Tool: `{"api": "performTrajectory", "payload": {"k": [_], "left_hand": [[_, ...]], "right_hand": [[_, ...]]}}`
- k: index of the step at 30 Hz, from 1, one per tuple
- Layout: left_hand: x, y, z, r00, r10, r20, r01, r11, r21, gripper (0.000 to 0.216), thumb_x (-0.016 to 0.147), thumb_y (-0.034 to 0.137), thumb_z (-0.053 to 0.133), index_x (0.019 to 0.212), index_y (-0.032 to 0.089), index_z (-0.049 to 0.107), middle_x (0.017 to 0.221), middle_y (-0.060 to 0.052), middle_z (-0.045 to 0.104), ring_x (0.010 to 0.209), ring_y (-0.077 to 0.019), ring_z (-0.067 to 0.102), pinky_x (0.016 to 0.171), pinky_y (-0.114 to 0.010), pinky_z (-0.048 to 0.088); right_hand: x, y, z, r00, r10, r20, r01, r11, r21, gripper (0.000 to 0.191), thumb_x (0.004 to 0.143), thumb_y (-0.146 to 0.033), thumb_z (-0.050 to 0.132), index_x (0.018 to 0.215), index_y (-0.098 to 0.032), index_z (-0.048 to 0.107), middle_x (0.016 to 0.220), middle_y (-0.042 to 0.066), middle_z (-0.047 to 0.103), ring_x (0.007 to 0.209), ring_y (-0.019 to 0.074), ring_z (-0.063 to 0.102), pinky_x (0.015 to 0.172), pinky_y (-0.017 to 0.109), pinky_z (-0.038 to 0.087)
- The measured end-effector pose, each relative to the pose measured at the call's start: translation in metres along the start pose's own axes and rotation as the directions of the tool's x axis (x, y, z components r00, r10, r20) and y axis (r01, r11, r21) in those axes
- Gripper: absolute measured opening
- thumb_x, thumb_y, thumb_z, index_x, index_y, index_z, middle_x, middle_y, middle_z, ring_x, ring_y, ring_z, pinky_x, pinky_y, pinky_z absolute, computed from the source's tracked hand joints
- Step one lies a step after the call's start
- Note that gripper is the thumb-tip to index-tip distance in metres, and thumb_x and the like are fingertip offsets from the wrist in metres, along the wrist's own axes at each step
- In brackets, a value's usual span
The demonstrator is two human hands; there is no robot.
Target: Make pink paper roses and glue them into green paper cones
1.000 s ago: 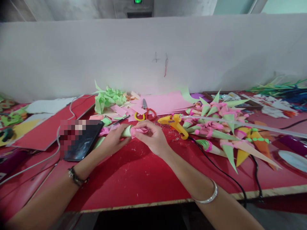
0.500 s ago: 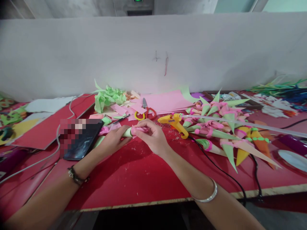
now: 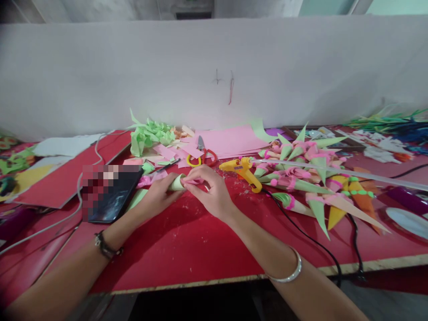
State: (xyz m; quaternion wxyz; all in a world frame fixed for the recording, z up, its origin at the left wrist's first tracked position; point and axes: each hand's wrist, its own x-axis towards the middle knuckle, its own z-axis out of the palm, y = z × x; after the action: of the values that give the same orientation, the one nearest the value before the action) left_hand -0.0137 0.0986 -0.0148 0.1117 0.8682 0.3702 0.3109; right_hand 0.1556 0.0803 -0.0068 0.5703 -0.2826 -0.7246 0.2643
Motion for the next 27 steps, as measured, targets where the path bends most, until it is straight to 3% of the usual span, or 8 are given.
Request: {"api": "performTrajectory", "payload": {"k": [8,17,23,27], "left_hand": [[0.0003,-0.0021,-0.0002,1.0,0.03,-0.005,-0.031,0.999,-0.037,0.009,0.078,0.019,0.05,0.086,0.016,0.046,0.071,0.001,0.055,0.06,-0.0101,0.051,0.054,-0.018,0.035],[-0.0003,-0.0004,0.001,0.999,0.035,0.015,-0.036,0.997,0.07,0.011,0.08,0.022,0.048,0.089,0.016,0.045,0.07,-0.001,0.055,0.059,-0.0122,0.051,0.051,-0.02,0.034],[-0.0004,0.0007,0.0006,0.995,-0.017,0.093,0.007,0.995,0.096,0.013,0.082,0.026,0.044,0.089,0.016,0.044,0.072,-0.002,0.056,0.061,-0.0142,0.053,0.052,-0.022,0.035],[0.0005,0.0037,0.0017,0.991,-0.017,0.134,0.01,0.999,0.05,0.012,0.083,0.028,0.043,0.086,0.016,0.043,0.069,-0.001,0.054,0.058,-0.013,0.051,0.051,-0.021,0.033]], "right_hand": [[0.0006,-0.0003,-0.0033,0.992,-0.111,0.053,0.117,0.985,-0.126,0.008,0.076,-0.016,0.055,0.079,-0.021,0.06,0.083,0.002,0.056,0.08,0.0129,0.053,0.07,0.028,0.044],[-0.0017,-0.0019,0.0007,1.0,0.007,-0.028,-0.01,0.993,-0.116,0.005,0.076,-0.017,0.053,0.076,-0.02,0.057,0.081,0.002,0.054,0.076,0.0132,0.053,0.066,0.028,0.044],[-0.0015,-0.0015,0.0,0.999,-0.045,0.003,0.044,0.974,-0.222,0.006,0.077,-0.016,0.052,0.074,-0.019,0.056,0.078,0.002,0.052,0.07,0.0118,0.051,0.061,0.025,0.042],[-0.0031,0.0001,-0.0006,0.996,-0.08,0.036,0.087,0.952,-0.293,0.005,0.081,-0.02,0.048,0.081,-0.02,0.053,0.08,0.002,0.052,0.076,0.0136,0.05,0.067,0.027,0.043]]}}
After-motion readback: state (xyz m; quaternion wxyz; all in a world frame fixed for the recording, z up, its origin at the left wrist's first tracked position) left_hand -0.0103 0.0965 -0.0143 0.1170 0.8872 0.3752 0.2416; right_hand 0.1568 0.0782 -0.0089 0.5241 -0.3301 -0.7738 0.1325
